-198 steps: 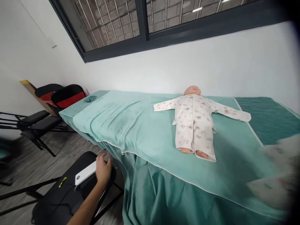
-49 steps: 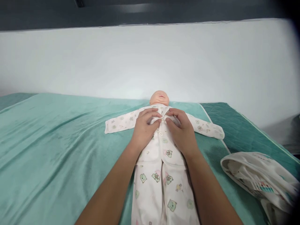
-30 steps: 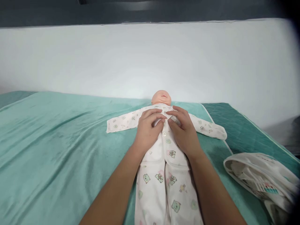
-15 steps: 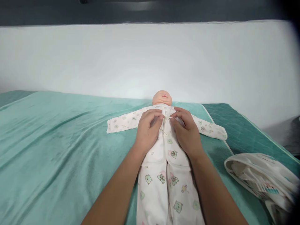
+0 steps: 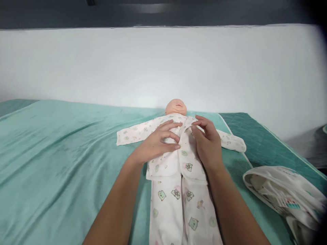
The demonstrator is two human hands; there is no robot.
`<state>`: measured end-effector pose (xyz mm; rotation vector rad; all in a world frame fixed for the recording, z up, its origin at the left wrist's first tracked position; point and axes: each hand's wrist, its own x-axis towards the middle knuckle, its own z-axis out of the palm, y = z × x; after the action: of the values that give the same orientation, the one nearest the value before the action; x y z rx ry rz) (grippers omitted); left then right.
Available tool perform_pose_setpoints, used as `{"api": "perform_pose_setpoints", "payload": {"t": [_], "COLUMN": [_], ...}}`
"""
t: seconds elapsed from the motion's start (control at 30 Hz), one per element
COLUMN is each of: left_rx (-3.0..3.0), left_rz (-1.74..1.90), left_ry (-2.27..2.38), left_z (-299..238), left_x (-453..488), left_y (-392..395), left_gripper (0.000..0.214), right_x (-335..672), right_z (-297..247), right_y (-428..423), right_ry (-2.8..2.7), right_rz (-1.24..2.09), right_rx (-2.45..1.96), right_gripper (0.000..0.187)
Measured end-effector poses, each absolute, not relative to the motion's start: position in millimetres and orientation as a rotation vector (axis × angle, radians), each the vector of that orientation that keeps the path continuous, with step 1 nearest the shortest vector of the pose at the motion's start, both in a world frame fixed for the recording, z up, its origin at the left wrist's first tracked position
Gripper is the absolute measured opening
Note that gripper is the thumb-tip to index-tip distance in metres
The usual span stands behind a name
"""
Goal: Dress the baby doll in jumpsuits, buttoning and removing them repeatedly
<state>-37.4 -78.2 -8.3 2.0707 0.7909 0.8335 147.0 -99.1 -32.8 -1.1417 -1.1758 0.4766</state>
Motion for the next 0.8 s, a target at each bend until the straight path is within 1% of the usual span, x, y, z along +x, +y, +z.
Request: {"api": "perform_pose_setpoints", "payload": {"t": [0.07,0.2,0.27,0.53,0.8], "left_rx": [2.04,2.028,2.032,2.031,2.056], "left_rz": [0.848,0.873,0.875,0.839,0.833], "left_ry": [0.787,0.807,0.8,0.8,0.809], "left_z": [-8.6,-7.0,-5.4,-4.7,-5.0], "left_x": [-39.2,-38.0,-37.5,-40.3,-41.8], "left_y": [-77.4,-79.6,-80.9,-79.8,-79.5], "left_gripper": [0.002,0.006,0.007,0.006,0.01], "right_x": [147.6,147.5,147.9,163.1,169.1], "right_z": [-31.1,-25.5,-23.3,-18.1,-17.7], "right_y": [-100.4,-104.9,-106.8,-110.7,-111.7], "right_ry": [-1.166,-1.3,-1.413,-1.765,-1.854], "right_rz": [0.455,0.426,0.458,0.707,0.746], "right_rx": [-1.115,-1.101,-1.1,-1.131,-1.056], "right_gripper": [0.007,0.025,0.029,0.02,0.021]}}
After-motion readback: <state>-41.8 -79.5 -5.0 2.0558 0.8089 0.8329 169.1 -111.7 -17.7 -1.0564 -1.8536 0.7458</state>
